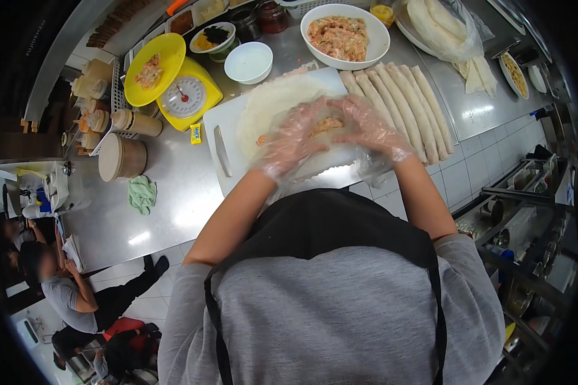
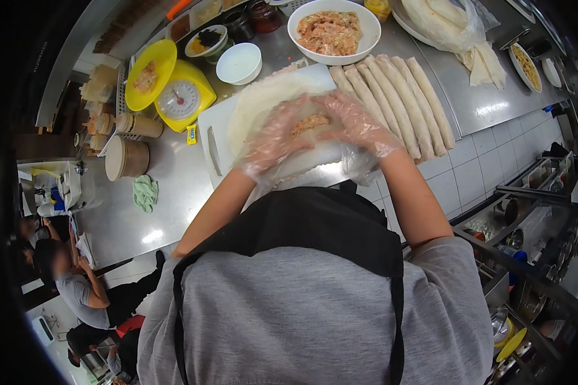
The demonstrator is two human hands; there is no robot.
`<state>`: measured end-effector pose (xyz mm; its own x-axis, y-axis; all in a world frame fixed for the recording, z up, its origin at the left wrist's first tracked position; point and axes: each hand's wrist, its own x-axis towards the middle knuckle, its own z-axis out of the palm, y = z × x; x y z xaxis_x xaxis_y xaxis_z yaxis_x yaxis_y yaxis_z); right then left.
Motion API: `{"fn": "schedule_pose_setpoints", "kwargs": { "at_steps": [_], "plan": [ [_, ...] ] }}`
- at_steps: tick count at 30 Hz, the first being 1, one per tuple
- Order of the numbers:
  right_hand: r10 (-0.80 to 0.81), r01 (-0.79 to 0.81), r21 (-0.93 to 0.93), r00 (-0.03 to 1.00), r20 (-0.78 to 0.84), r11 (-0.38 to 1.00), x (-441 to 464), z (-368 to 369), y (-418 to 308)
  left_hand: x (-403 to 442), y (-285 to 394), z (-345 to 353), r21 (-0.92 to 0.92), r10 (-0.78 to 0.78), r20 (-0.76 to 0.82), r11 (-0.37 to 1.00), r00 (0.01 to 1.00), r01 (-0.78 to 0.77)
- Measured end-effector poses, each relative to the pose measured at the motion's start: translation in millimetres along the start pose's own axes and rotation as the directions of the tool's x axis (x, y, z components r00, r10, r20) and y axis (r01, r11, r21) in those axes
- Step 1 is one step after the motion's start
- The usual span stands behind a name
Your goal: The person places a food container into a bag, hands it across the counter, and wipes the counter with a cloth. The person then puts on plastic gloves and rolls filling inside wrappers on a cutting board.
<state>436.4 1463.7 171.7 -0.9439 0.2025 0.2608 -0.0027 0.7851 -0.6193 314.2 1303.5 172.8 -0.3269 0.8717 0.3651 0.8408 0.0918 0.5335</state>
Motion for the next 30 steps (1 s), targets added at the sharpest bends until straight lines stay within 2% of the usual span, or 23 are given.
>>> {"fn": "schedule_pose_setpoints", "kwargs": {
  "at_steps": [1, 2, 3, 4, 6, 7, 8, 9, 11, 13, 14, 16, 17, 19, 20, 22, 26, 28, 29, 30],
  "plan": [
    [0.011, -0.01, 0.011, 0.997, -0.075, 1.0, 3, 0, -5, 1, 0, -6, 0.0, 0.003, 0.003, 1.0, 1.0, -0.003],
    [0.021, -0.018, 0.023, 0.989, -0.149, 1.0, 5, 0, -11, 1, 0, -16, -0.114, -0.016, -0.069, 0.993, 0.997, 0.008],
    [-0.07, 0.071, 0.017, 0.997, -0.045, 0.997, 11, -1, -12, -2, 0, -22, -0.23, -0.048, -0.136, 0.973, 0.99, 0.015],
    [-0.164, 0.163, 0.018, 0.985, 0.061, 0.986, 13, -2, -13, -5, -1, -21, -0.234, -0.046, -0.128, 0.972, 0.991, 0.015],
    [-0.161, 0.162, -0.021, 0.986, 0.049, 0.987, 7, 16, 1, -1, -11, -16, -0.296, -0.068, 0.12, 0.95, 0.99, 0.101],
    [-0.161, 0.163, -0.053, 0.986, 0.042, 0.985, 7, 19, 3, 1, -13, -11, -0.297, -0.06, 0.114, 0.951, 0.992, 0.092],
    [-0.161, 0.163, -0.057, 0.986, 0.04, 0.985, 4, 18, 8, 1, -13, -2, -0.218, -0.058, 0.145, 0.972, 0.988, 0.089],
    [-0.118, 0.119, -0.01, 0.993, 0.024, 0.993, -1, 16, 12, 0, -15, 5, -0.139, -0.063, 0.179, 0.986, 0.982, 0.088],
    [-0.066, 0.066, 0.043, 0.998, 0.008, 0.997, -7, 13, 6, 1, -14, 4, -0.196, -0.065, 0.198, 0.975, 0.978, 0.104],
    [0.037, -0.003, 0.194, 0.985, -0.17, 0.981, -13, 5, -3, 1, -11, 1, -0.297, -0.058, 0.168, 0.949, 0.984, 0.106],
    [0.039, -0.005, 0.193, 0.984, -0.173, 0.981, -16, 5, 0, 2, -8, -1, -0.298, -0.054, 0.171, 0.949, 0.984, 0.104],
    [0.307, -0.18, 0.48, 0.931, -0.199, 0.859, -24, 8, 5, 4, -3, -2, -0.052, 0.008, -0.039, 0.999, 0.999, -0.01],
    [0.313, -0.186, 0.48, 0.929, -0.199, 0.857, -25, 7, 7, 2, -5, 2, -0.056, 0.008, -0.034, 0.998, 0.999, -0.01],
    [0.059, -0.044, 0.179, 0.995, -0.079, 0.983, -24, 2, 11, 4, -9, 11, -0.149, -0.047, 0.14, 0.987, 0.989, 0.068],
    [0.06, -0.045, 0.179, 0.995, -0.078, 0.983, -23, 2, 11, 7, -10, 13, -0.15, -0.048, 0.14, 0.986, 0.989, 0.069],
    [0.113, -0.114, 0.097, 0.993, 0.009, 0.989, -19, 5, 6, 11, -10, 15, -0.131, -0.121, 0.281, 0.978, 0.952, 0.162],
    [0.149, -0.142, 0.126, 0.988, -0.047, 0.982, -12, -4, -9, 11, -8, 10, -0.198, -0.107, 0.27, 0.966, 0.957, 0.164],
    [0.068, -0.069, -0.024, 0.996, -0.063, 0.997, -10, 0, -10, 13, -9, 22, -0.311, -0.167, 0.226, 0.921, 0.96, 0.233],
    [0.069, -0.072, -0.03, 0.995, -0.068, 0.997, -10, 0, -6, 16, -8, 27, -0.314, -0.159, 0.225, 0.922, 0.961, 0.226],
    [0.107, -0.107, -0.013, 0.994, -0.003, 0.994, -9, 1, 0, 20, -8, 33, -0.222, -0.118, 0.218, 0.961, 0.969, 0.167]
  ]
}}
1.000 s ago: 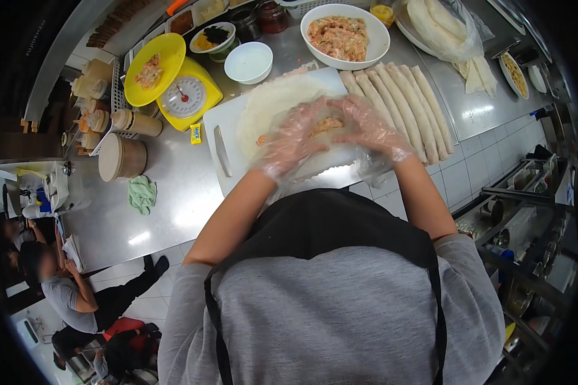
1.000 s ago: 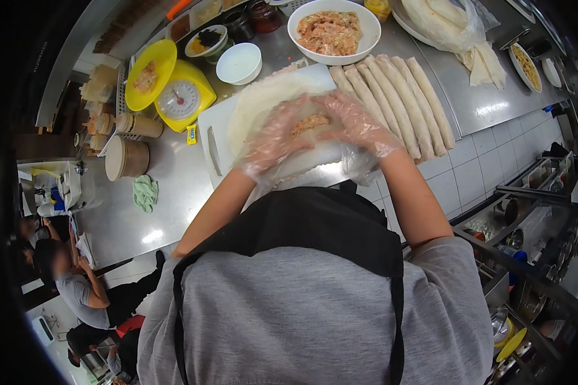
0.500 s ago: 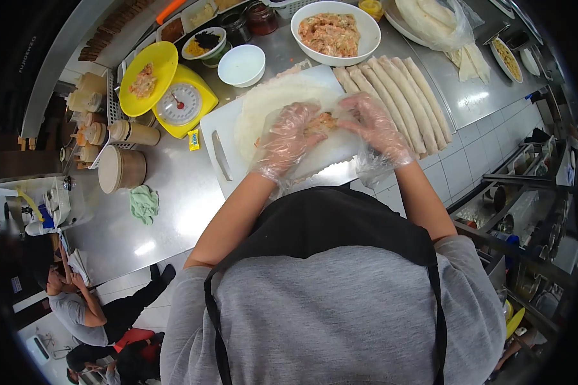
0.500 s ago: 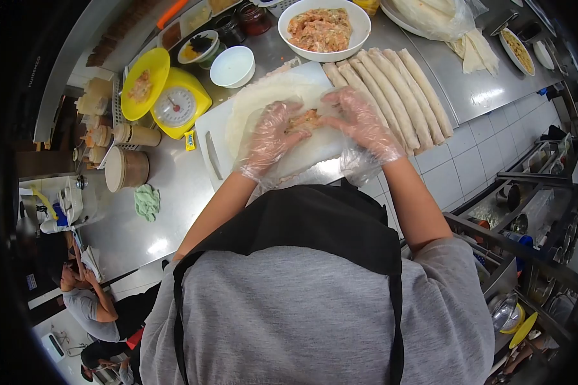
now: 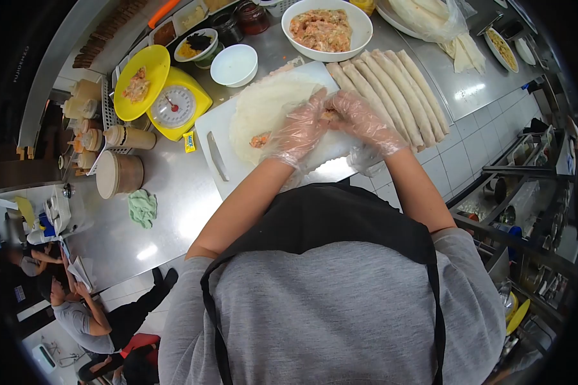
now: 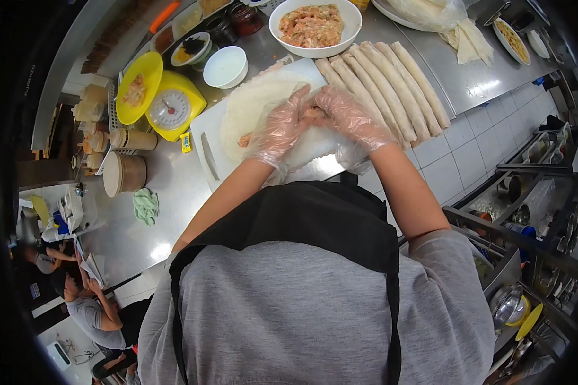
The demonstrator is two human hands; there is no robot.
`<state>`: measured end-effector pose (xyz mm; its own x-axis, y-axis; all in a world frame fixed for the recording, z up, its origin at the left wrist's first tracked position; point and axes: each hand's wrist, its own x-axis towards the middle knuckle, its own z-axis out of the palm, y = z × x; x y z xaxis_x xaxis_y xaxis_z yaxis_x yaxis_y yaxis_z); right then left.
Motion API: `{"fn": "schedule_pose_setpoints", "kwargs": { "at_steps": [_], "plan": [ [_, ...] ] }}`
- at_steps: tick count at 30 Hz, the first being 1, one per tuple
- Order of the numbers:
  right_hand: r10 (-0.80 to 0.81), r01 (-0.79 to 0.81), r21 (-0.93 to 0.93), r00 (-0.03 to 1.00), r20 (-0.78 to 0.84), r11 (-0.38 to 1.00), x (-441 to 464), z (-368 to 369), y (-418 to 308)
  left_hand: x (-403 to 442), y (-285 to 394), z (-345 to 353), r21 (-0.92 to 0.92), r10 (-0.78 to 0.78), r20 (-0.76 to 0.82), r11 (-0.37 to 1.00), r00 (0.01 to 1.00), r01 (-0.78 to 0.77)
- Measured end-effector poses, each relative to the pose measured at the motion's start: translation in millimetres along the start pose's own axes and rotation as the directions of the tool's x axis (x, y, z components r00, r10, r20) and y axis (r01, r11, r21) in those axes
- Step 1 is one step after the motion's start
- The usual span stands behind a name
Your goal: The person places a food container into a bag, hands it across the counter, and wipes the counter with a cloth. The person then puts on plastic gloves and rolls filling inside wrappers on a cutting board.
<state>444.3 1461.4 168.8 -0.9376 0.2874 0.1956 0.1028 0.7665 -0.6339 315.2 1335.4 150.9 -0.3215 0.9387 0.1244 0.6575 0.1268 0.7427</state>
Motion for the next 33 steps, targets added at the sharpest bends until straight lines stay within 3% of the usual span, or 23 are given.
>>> {"fn": "schedule_pose_setpoints", "kwargs": {
  "at_steps": [2, 5, 7, 8, 10, 11, 13, 17, 20, 22, 23, 25, 26, 28, 29, 31, 33],
  "plan": [
    [0.034, -0.036, 0.021, 0.997, 0.069, 0.999, -1, 7, 16, 0, 4, 0, 0.11, 0.035, 0.006, 0.993, 0.999, -0.035],
    [0.069, -0.082, 0.172, 0.994, 0.083, 0.982, -1, 6, 22, -7, 17, -12, 0.0, -0.065, 0.118, 0.998, 0.991, 0.066],
    [0.036, -0.037, 0.006, 0.995, 0.092, 0.999, -2, 1, 11, -23, 23, -20, 0.272, 0.167, -0.004, 0.949, 0.986, -0.16],
    [0.029, -0.03, 0.01, 0.995, 0.097, 1.0, -3, 2, 11, -29, 20, -26, 0.276, 0.16, -0.009, 0.949, 0.987, -0.151],
    [0.021, -0.02, -0.076, 1.0, 0.012, 0.997, -5, 7, 12, -42, 11, -42, 0.424, 0.02, -0.115, 0.905, 0.993, 0.031],
    [0.013, -0.011, -0.071, 1.0, 0.022, 0.997, -3, 7, 5, -47, -1, -45, 0.425, 0.009, -0.122, 0.904, 0.993, 0.044],
    [-0.055, 0.062, -0.193, 0.998, 0.043, 0.979, 3, 5, -10, -53, -23, -46, -0.09, -0.064, 0.004, 0.994, 0.998, 0.064],
    [-0.088, 0.101, -0.096, 0.987, 0.136, 0.99, 19, 23, -1, -48, -21, -43, 0.094, -0.022, -0.039, 0.995, 0.999, 0.026],
    [-0.101, 0.104, -0.016, 0.984, 0.147, 0.994, 18, 22, -6, -47, -20, -41, 0.011, -0.042, -0.051, 0.999, 0.998, 0.043],
    [-0.173, 0.172, -0.098, 0.985, -0.008, 0.98, 17, 25, -17, -45, -27, -39, 0.026, -0.008, -0.104, 1.0, 0.995, 0.01],
    [-0.173, 0.171, -0.096, 0.985, -0.007, 0.981, 18, 29, -17, -46, -25, -42, 0.026, -0.01, -0.103, 1.0, 0.995, 0.013],
    [-0.193, 0.191, -0.097, 0.981, -0.009, 0.977, 21, 35, -12, -47, -18, -51, -0.193, -0.115, -0.013, 0.975, 0.993, 0.11],
    [-0.195, 0.194, -0.098, 0.981, -0.007, 0.976, 21, 35, -12, -48, -20, -51, -0.193, -0.115, -0.016, 0.975, 0.993, 0.11],
    [-0.212, 0.207, -0.102, 0.977, -0.035, 0.973, 19, 36, -12, -52, -23, -55, 0.043, 0.211, -0.17, 0.978, 0.963, -0.206],
    [-0.212, 0.208, -0.096, 0.977, -0.033, 0.973, 19, 36, -12, -53, -24, -57, 0.044, 0.205, -0.169, 0.979, 0.964, -0.201],
    [-0.241, 0.237, -0.063, 0.969, -0.055, 0.969, 20, 37, -11, -52, -25, -62, 0.199, 0.153, 0.026, 0.968, 0.988, -0.155],
    [-0.232, 0.228, -0.062, 0.97, -0.067, 0.972, 19, 39, -11, -56, -32, -61, 0.204, 0.123, 0.003, 0.972, 0.992, -0.121]
  ]
}}
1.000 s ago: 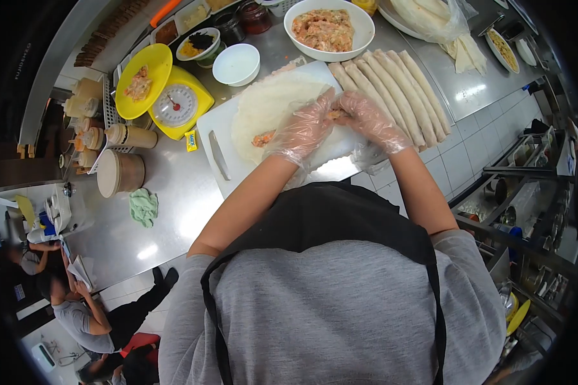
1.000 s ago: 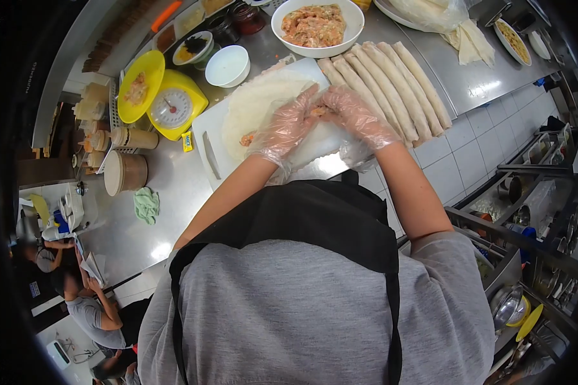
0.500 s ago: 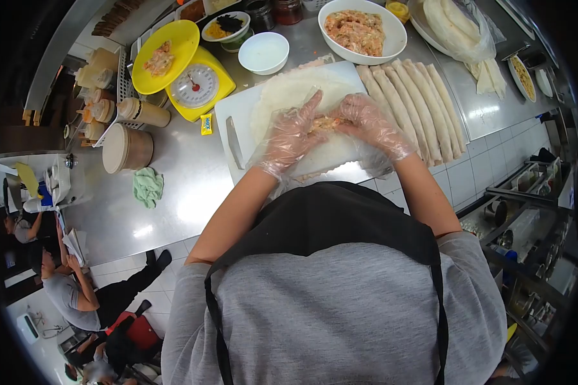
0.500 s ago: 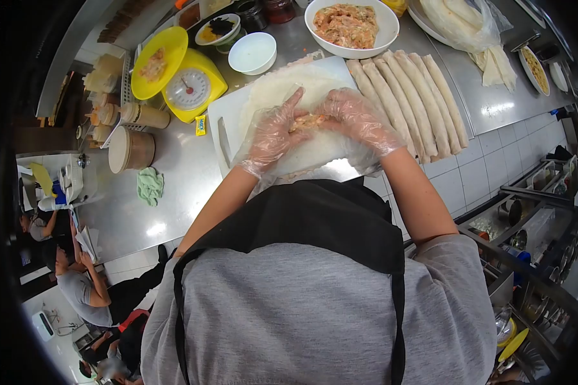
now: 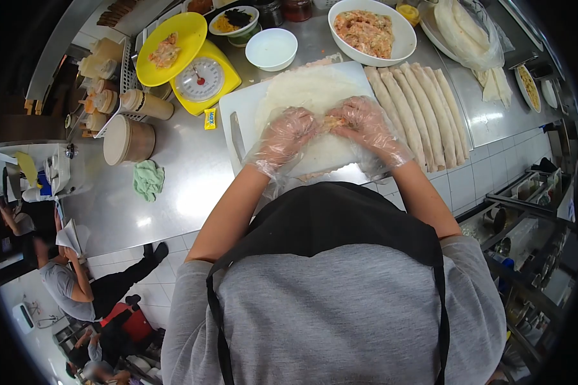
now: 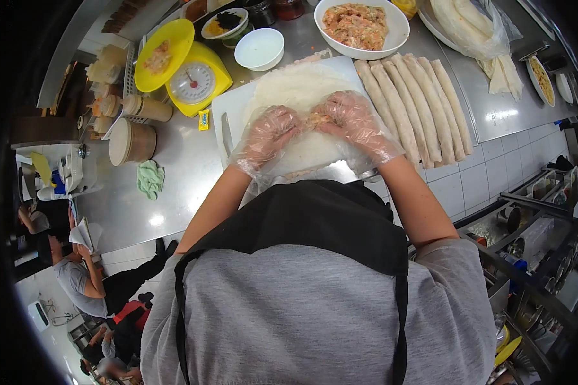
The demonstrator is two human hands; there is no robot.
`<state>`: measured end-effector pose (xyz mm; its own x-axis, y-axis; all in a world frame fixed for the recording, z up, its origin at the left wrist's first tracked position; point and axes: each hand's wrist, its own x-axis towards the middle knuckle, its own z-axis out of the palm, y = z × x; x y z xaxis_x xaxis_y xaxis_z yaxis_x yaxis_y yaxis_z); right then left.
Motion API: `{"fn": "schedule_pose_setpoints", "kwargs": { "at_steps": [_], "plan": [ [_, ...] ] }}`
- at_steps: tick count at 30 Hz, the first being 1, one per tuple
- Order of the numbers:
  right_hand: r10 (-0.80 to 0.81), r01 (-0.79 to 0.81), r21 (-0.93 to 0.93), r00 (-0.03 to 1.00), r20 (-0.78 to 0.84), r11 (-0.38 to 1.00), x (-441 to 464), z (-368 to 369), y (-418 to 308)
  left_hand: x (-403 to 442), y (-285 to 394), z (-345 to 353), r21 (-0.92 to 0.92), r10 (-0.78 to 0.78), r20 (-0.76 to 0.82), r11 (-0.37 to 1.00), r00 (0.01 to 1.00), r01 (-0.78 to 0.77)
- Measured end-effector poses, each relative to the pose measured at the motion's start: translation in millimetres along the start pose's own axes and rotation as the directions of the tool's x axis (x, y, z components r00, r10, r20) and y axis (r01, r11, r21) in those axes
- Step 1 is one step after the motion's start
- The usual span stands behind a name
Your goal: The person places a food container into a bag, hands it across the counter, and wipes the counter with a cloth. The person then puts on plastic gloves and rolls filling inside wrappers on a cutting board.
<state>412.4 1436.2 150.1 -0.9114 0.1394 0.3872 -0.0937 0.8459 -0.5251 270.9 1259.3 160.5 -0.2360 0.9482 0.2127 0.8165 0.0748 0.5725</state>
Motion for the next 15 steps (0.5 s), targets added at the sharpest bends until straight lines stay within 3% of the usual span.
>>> {"fn": "schedule_pose_setpoints", "kwargs": {
  "at_steps": [8, 10, 15],
  "plan": [
    [-0.011, 0.007, -0.039, 0.995, -0.099, 0.999, -5, 6, 4, -31, -11, -23, -0.036, -0.02, -0.045, 0.999, 0.999, 0.018],
    [0.004, -0.004, 0.003, 0.998, -0.066, 1.0, -5, 5, 4, -36, -12, -25, -0.103, -0.175, -0.005, 0.979, 0.985, 0.173],
    [0.07, -0.07, 0.07, 0.998, 0.0, 0.995, -4, -6, -3, -36, -3, -36, -0.171, -0.105, -0.07, 0.981, 0.992, 0.091]
  ]
}}
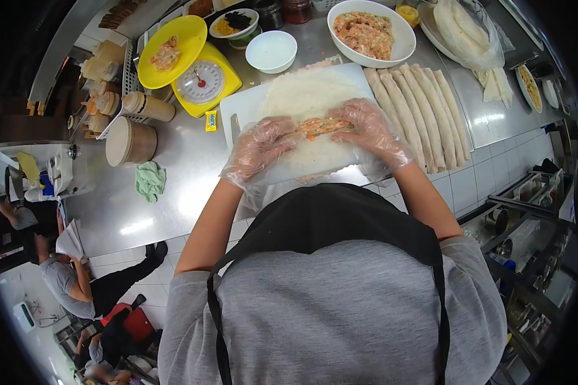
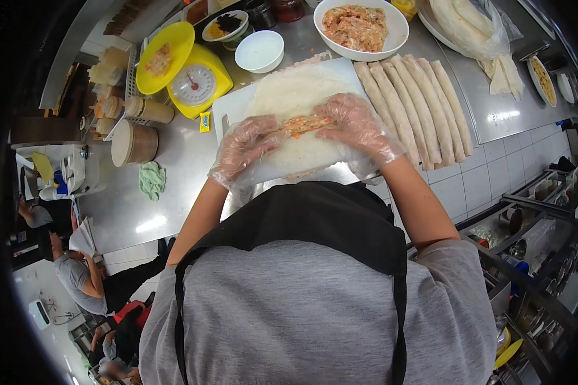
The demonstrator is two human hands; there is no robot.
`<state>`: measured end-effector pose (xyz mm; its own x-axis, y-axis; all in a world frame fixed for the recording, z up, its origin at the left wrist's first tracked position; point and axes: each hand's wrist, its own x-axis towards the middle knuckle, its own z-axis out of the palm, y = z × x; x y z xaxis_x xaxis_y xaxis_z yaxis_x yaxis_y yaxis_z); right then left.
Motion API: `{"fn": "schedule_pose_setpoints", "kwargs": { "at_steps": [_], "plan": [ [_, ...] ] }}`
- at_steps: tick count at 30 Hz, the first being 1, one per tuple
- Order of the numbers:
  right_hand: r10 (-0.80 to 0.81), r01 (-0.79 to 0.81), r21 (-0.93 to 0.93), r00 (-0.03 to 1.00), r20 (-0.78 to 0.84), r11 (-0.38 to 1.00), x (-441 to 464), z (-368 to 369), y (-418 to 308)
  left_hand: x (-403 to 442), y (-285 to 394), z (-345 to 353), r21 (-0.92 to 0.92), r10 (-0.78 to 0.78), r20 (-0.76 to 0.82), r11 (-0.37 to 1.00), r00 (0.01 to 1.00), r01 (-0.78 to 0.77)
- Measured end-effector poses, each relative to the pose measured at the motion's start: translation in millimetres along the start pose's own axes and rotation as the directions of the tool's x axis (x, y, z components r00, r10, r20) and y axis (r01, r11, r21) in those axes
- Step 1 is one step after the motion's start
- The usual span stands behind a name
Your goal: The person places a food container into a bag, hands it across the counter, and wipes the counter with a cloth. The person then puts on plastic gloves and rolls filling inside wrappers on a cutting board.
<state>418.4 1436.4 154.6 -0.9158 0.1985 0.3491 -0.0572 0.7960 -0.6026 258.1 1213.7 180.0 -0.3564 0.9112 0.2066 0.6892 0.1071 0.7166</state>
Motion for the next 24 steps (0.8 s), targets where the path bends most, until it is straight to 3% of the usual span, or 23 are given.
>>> {"fn": "schedule_pose_setpoints", "kwargs": {
  "at_steps": [2, 4, 5, 7, 11, 14, 16, 19, 23, 24],
  "plan": [
    [0.041, -0.042, 0.059, 0.999, 0.018, 0.997, 0, -5, -3, 9, 14, -1, -0.013, 0.039, -0.043, 0.999, 0.998, -0.04],
    [0.128, -0.136, 0.11, 0.989, 0.078, 0.985, -2, -7, -1, 23, 23, 10, 0.178, 0.097, -0.153, 0.982, 0.983, -0.069],
    [0.128, -0.136, 0.109, 0.989, 0.079, 0.985, -4, -4, 2, 29, 22, 19, 0.177, 0.097, -0.154, 0.982, 0.983, -0.069],
    [0.048, -0.051, 0.053, 0.997, 0.059, 0.997, -5, 3, 11, 38, 16, 37, 0.06, -0.117, 0.101, 0.992, 0.988, 0.111],
    [0.042, -0.042, 0.001, 0.996, 0.076, 0.999, -7, 5, 15, 36, 4, 47, 0.039, -0.122, 0.105, 0.992, 0.987, 0.118],
    [0.025, -0.025, 0.029, 0.999, 0.02, 0.999, -8, 4, 12, 28, -11, 37, -0.111, -0.123, 0.147, 0.984, 0.981, 0.14],
    [0.036, -0.037, 0.02, 0.998, 0.049, 0.999, -6, 0, 8, 20, -18, 32, -0.338, -0.09, 0.147, 0.931, 0.985, 0.136],
    [0.012, -0.012, -0.009, 1.0, 0.01, 1.0, -7, 3, 11, 9, -22, 24, -0.396, -0.171, 0.123, 0.895, 0.978, 0.206],
    [-0.019, 0.02, -0.034, 1.0, 0.022, 0.999, -2, -2, 7, 7, -13, 12, -0.386, -0.259, 0.165, 0.871, 0.952, 0.304],
    [0.06, -0.063, 0.034, 0.995, 0.086, 0.997, -1, -11, 1, 4, -10, 6, -0.18, -0.197, 0.022, 0.964, 0.98, 0.198]
  ]
}}
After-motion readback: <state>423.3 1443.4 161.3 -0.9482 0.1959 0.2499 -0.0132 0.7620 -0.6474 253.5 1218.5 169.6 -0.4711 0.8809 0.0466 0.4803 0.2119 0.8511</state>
